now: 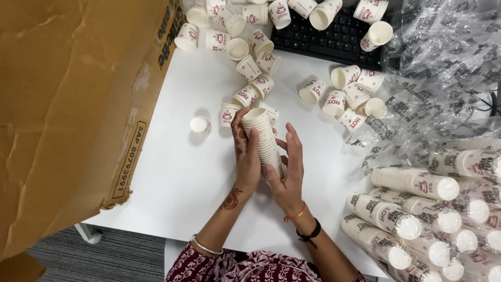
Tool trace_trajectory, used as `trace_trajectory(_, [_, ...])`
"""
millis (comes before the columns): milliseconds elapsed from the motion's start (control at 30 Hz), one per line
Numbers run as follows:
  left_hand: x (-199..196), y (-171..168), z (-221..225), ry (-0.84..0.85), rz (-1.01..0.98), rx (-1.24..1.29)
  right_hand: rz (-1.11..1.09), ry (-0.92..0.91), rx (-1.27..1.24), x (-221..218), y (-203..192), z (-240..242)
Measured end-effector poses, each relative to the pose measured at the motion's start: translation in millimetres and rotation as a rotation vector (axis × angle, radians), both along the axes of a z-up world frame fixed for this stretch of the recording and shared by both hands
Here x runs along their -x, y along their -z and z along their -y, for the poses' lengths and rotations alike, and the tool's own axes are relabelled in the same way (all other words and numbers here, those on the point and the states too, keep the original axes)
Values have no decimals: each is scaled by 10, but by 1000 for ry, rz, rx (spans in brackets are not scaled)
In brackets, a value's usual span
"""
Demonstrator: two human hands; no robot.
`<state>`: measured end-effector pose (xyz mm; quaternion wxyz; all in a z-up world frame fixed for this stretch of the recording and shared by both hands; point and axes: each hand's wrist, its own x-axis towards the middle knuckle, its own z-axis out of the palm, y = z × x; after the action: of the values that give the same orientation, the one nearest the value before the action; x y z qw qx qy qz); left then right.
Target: Stacking and organizing small paper cups on a table.
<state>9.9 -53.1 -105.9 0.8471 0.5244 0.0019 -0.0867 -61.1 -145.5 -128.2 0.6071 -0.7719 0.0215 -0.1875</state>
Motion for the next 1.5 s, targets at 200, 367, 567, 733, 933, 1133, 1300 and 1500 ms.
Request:
trace_trajectory(200, [39,63,-18,22,177,-146,89,14,308,-14,9,-18])
trace_trajectory(367, [101,-112,1,281,226,-233,33,118,376,113,315,85])
trace_trajectory(567, [197,-310,-20,252,471,-316,286,106,297,86,161,163])
trace_trajectory(733, [158,-399,-63,204,445,-295,300,118,423,10,-29,201])
trace_trajectory(933, [94,-438,-147,172,342,-189,257,68,413,-15,-143,218])
trace_trajectory(1133, [12,-178,-234,21,168,-42,249,24,400,9,-143,201])
trace_trajectory(1300, [-257,-394,-258,-255,159,-9,345,173,449,34,-114,206])
trace_trajectory(1500, [-430,-595,48,-110,465,-527,298,265,178,181,189,281])
